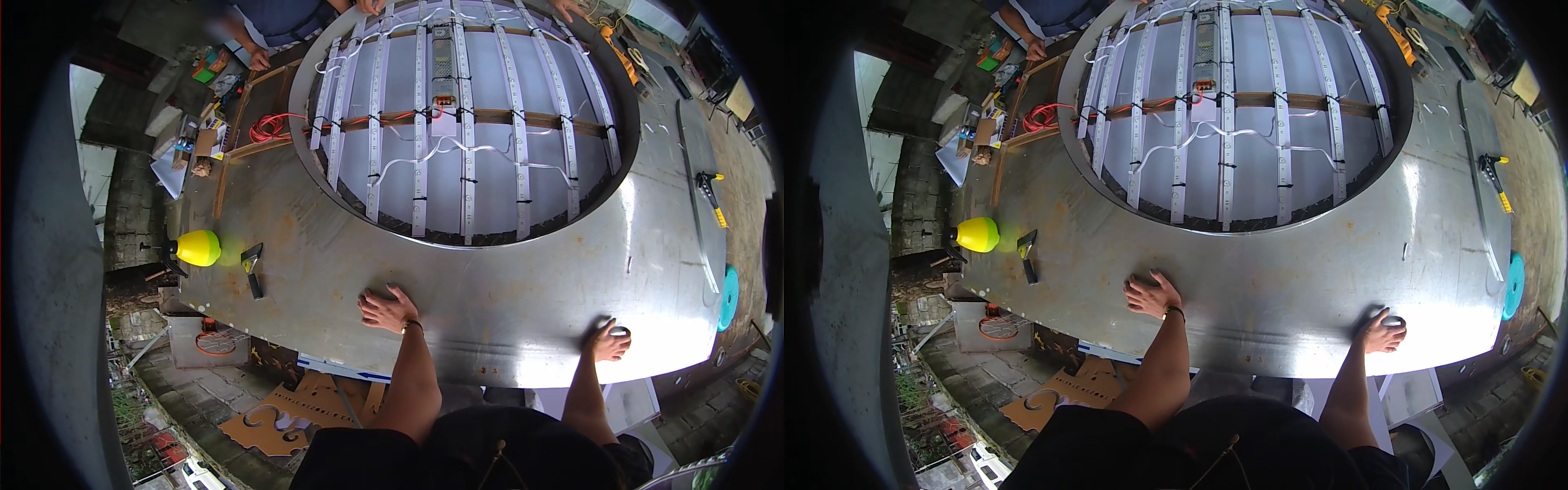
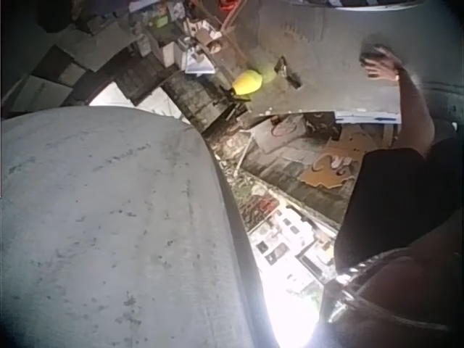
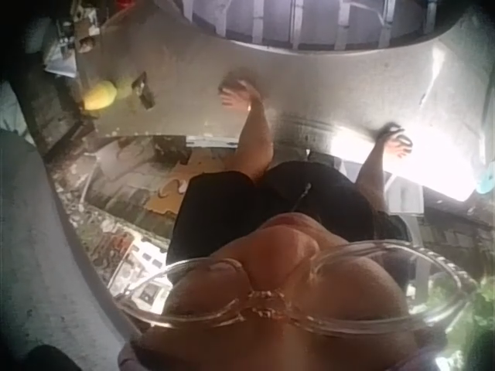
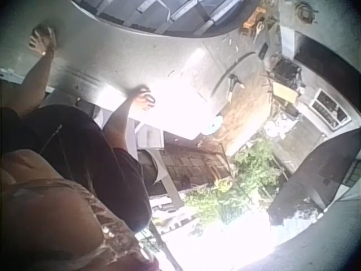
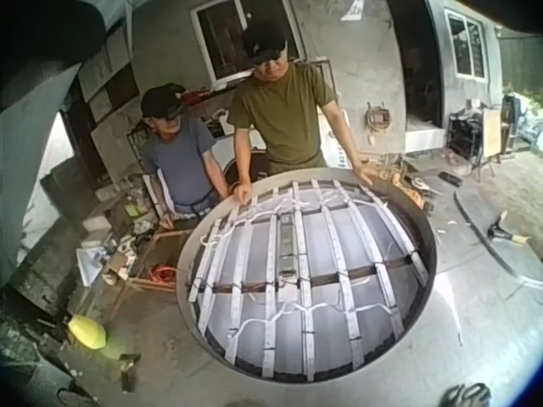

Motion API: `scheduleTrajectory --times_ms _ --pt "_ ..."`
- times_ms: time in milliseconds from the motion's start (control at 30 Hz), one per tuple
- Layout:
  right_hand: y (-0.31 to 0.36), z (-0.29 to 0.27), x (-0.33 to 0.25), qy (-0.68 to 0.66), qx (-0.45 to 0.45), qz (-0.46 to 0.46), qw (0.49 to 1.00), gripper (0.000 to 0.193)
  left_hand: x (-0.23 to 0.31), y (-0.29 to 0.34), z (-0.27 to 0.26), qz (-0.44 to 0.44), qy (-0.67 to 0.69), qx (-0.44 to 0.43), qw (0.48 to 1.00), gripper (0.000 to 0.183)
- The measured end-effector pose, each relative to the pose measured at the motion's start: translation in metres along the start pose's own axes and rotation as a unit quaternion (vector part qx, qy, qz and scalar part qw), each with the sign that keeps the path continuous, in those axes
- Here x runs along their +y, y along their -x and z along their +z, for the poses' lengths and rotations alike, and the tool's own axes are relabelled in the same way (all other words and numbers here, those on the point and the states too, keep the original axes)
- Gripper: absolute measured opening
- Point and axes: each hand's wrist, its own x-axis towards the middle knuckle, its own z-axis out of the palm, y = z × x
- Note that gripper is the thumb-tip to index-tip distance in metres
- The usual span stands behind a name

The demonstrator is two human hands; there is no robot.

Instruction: Collaboratively assembling a large metal sign with internal LED lighting components.

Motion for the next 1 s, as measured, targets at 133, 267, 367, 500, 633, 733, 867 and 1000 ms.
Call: scheduleTrajectory --times_ms 133,267,367,500,633,733,867,1000 --pt "-0.0007 -0.0009 0.0012 0.001 -0.001 0.001 1.000 0.080 -0.0003 0.0012 0.0025 0.005 -0.005 0.004 1.000 0.064" --pt "-0.0006 -0.0007 0.0010 0.005 0.000 0.000 1.000 0.080 -0.0001 0.0017 0.0022 0.006 -0.005 0.005 1.000 0.063" --pt "-0.0012 -0.0012 0.0006 0.006 -0.015 0.004 1.000 0.081 0.0024 0.0019 0.0001 0.004 -0.006 0.004 1.000 0.063" --pt "-0.0004 -0.0021 -0.0008 0.008 0.002 -0.002 1.000 0.081 0.0015 0.0009 0.0002 0.003 -0.002 0.000 1.000 0.063" --pt "-0.0006 -0.0066 -0.0022 0.007 -0.004 0.000 1.000 0.081 0.0020 0.0029 0.0005 0.003 -0.004 -0.008 1.000 0.064" --pt "0.0002 -0.0050 -0.0018 0.000 -0.011 0.001 1.000 0.082 0.0000 0.0011 -0.0014 0.000 -0.005 -0.006 1.000 0.064" --pt "0.0008 -0.0054 -0.0010 0.004 -0.007 0.006 1.000 0.082 0.0001 0.0021 0.0000 0.003 -0.003 -0.007 1.000 0.065" --pt "0.0008 -0.0062 -0.0036 -0.002 -0.011 0.005 1.000 0.082 0.0004 0.0006 -0.0011 0.005 -0.006 0.002 1.000 0.065"
